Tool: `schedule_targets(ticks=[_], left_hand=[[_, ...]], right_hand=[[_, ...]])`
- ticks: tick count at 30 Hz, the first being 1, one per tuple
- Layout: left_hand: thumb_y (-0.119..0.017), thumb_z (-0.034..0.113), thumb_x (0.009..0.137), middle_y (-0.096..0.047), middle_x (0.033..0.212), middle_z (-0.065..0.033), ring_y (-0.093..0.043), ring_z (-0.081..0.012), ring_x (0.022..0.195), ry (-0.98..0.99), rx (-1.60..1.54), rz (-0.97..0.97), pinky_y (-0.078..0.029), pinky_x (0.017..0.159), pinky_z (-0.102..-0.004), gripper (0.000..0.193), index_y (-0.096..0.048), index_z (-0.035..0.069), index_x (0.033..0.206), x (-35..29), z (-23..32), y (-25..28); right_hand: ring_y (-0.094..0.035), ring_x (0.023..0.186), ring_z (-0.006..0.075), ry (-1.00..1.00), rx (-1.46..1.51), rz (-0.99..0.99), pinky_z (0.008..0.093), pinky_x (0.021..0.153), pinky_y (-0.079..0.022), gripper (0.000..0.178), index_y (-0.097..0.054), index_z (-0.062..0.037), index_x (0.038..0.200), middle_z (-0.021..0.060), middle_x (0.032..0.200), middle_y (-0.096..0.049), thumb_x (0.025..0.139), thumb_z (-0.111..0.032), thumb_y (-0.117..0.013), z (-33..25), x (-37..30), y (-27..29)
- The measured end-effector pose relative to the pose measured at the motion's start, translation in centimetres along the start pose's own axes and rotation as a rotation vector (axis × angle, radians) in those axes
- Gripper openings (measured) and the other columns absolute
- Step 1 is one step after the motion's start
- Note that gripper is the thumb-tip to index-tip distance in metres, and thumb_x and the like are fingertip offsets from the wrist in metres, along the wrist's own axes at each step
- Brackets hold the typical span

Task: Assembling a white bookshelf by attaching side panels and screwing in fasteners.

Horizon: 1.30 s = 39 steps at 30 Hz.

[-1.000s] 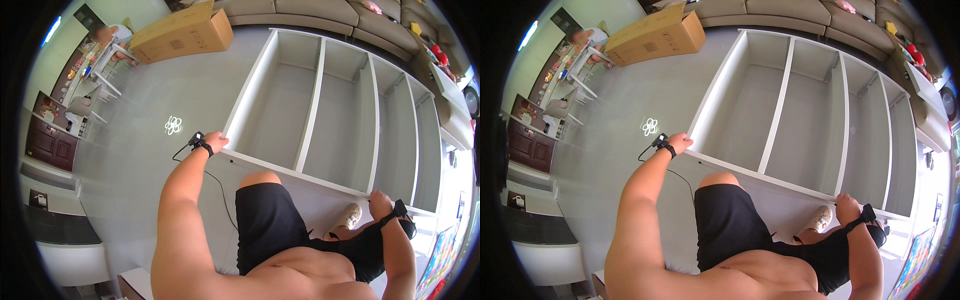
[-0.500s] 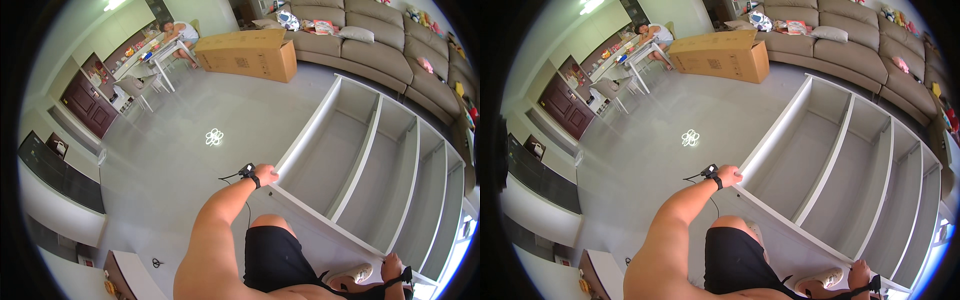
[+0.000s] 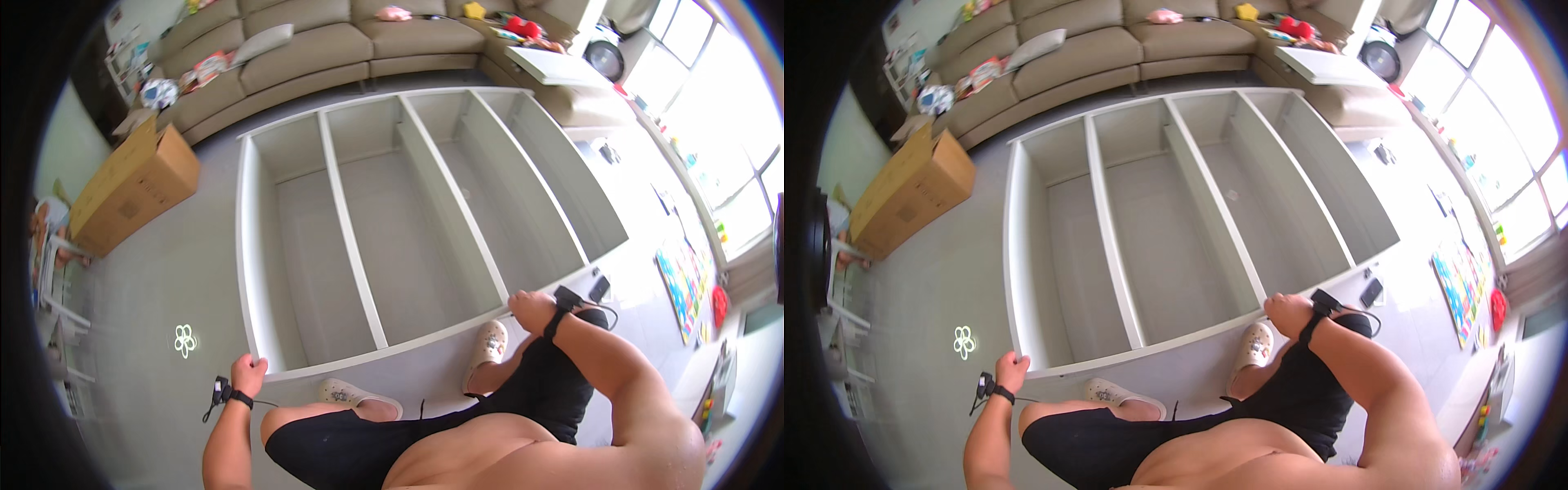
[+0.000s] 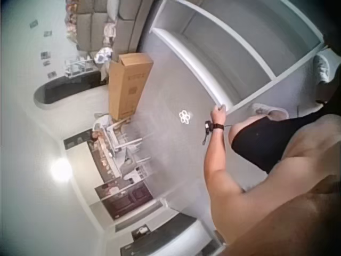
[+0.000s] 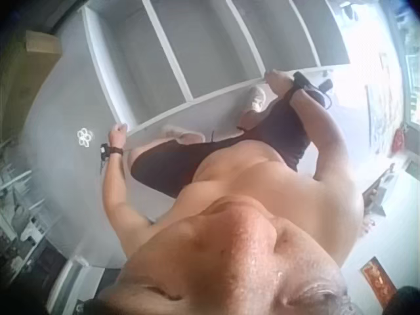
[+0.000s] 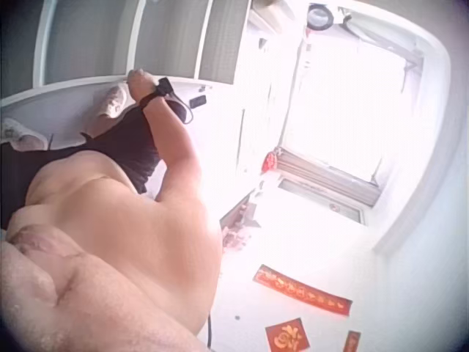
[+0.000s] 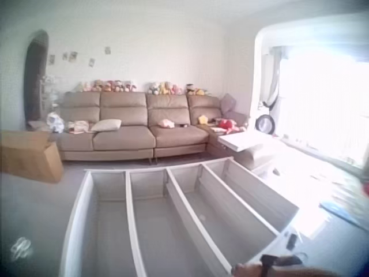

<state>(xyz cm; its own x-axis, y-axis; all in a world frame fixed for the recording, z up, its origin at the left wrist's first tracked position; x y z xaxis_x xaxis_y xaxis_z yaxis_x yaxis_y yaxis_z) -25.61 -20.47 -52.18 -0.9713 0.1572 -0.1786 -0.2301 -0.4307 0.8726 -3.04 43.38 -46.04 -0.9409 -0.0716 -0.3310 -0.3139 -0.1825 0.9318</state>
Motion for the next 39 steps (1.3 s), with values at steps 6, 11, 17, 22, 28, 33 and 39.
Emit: schedule_targets(ticks=[6, 11, 17, 22, 28, 33, 39], left_hand=[[-0.072, 0.027, 0.082, -0.053, 0.058, -0.0158, -0.047, -0.0232, 0.053, -0.002, -0.077, -0.021, -0.042, 0.054, -0.0427, 0.040, -0.050, -0.003, 0.067, -2.2, 2.8, -2.4], [-0.072, 0.027, 0.084, -0.050, 0.057, -0.0129, -0.043, -0.0200, 0.055, 0.024, -0.111, -0.047, -0.040, 0.053, -0.0422, 0.041, -0.049, -0.003, 0.067, -3.2, 3.9, -3.0], [-0.072, 0.027, 0.084, -0.052, 0.058, -0.0169, -0.045, -0.0248, 0.053, 0.011, -0.123, -0.030, -0.040, 0.053, -0.0443, 0.043, -0.049, -0.004, 0.066, -3.4, 3.9, -3.7], [-0.072, 0.026, 0.085, -0.050, 0.056, -0.0146, -0.041, -0.0222, 0.052, 0.039, -0.085, -0.055, -0.038, 0.052, -0.0436, 0.044, -0.047, -0.004, 0.065, -2.9, 3.0, -4.0], [-0.073, 0.026, 0.084, -0.048, 0.054, -0.0077, -0.041, -0.0148, 0.054, 0.044, -0.130, -0.107, -0.037, 0.050, -0.0399, 0.043, -0.049, -0.003, 0.063, -2.9, 3.8, -3.8], [-0.074, 0.025, 0.084, -0.051, 0.056, -0.0064, -0.044, -0.0129, 0.056, 0.137, -0.181, -0.150, -0.039, 0.051, -0.0370, 0.040, -0.052, -0.002, 0.065, -2.7, 0.1, -4.5], [-0.078, 0.030, 0.083, -0.055, 0.062, -0.0048, -0.049, -0.0135, 0.057, 0.099, -0.234, -0.331, -0.043, 0.053, -0.0340, 0.036, -0.054, 0.003, 0.077, -3.2, 0.6, -5.1]], right_hand=[[-0.073, 0.080, 0.0298, -0.068, -0.022, -0.038, 0.0395, 0.068, -0.060, 0.015, -0.065, 0.0001, 0.093, 0.0139, 0.086, -0.071, 0.083, -0.011, -0.061, 2.2, -1.4, -1.8], [-0.074, 0.083, 0.0322, -0.165, 0.095, -0.111, 0.0426, 0.069, -0.060, 0.013, -0.069, -0.0002, 0.091, 0.0175, 0.085, -0.073, 0.083, -0.008, -0.063, 3.3, -1.4, -0.8], [-0.074, 0.089, 0.0331, -0.231, 0.128, -0.161, 0.0434, 0.076, -0.060, 0.017, -0.076, -0.0011, 0.089, 0.0185, 0.090, -0.075, 0.083, -0.008, -0.061, 4.3, -0.4, -1.4], [-0.074, 0.088, 0.0339, -0.184, 0.106, -0.213, 0.0442, 0.076, -0.060, 0.019, -0.076, -0.0002, 0.092, 0.0180, 0.092, -0.075, 0.083, -0.009, -0.062, 3.6, 0.6, -0.8], [-0.069, 0.088, 0.0363, -0.091, 0.533, 0.151, 0.0464, 0.077, -0.055, 0.017, -0.068, -0.0016, 0.094, 0.0156, 0.088, -0.070, 0.086, -0.016, -0.063, 0.4, 0.9, 8.6], [-0.066, 0.087, 0.0378, 0.090, 0.836, 0.182, 0.0457, 0.079, -0.053, 0.022, -0.066, -0.0024, 0.095, 0.0170, 0.089, -0.068, 0.086, -0.022, -0.067, -4.6, 2.8, 11.4], [-0.064, 0.071, 0.0250, 0.101, 1.110, -0.015, 0.0382, 0.067, -0.052, 0.027, -0.069, -0.0005, 0.102, 0.0133, 0.083, -0.067, 0.088, -0.024, -0.071, -9.4, 6.8, 11.0]])
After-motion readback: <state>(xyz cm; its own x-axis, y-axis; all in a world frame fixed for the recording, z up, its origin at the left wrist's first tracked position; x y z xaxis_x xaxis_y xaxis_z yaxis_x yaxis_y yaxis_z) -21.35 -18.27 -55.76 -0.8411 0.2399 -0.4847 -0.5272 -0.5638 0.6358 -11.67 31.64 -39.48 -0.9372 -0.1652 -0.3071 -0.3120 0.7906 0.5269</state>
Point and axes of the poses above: each hand's wrist, its own x-axis towards the middle knuckle, its own y-axis out of the back of the hand, z = x × y, the point moved 8 cm from there along x, towards the middle knuckle
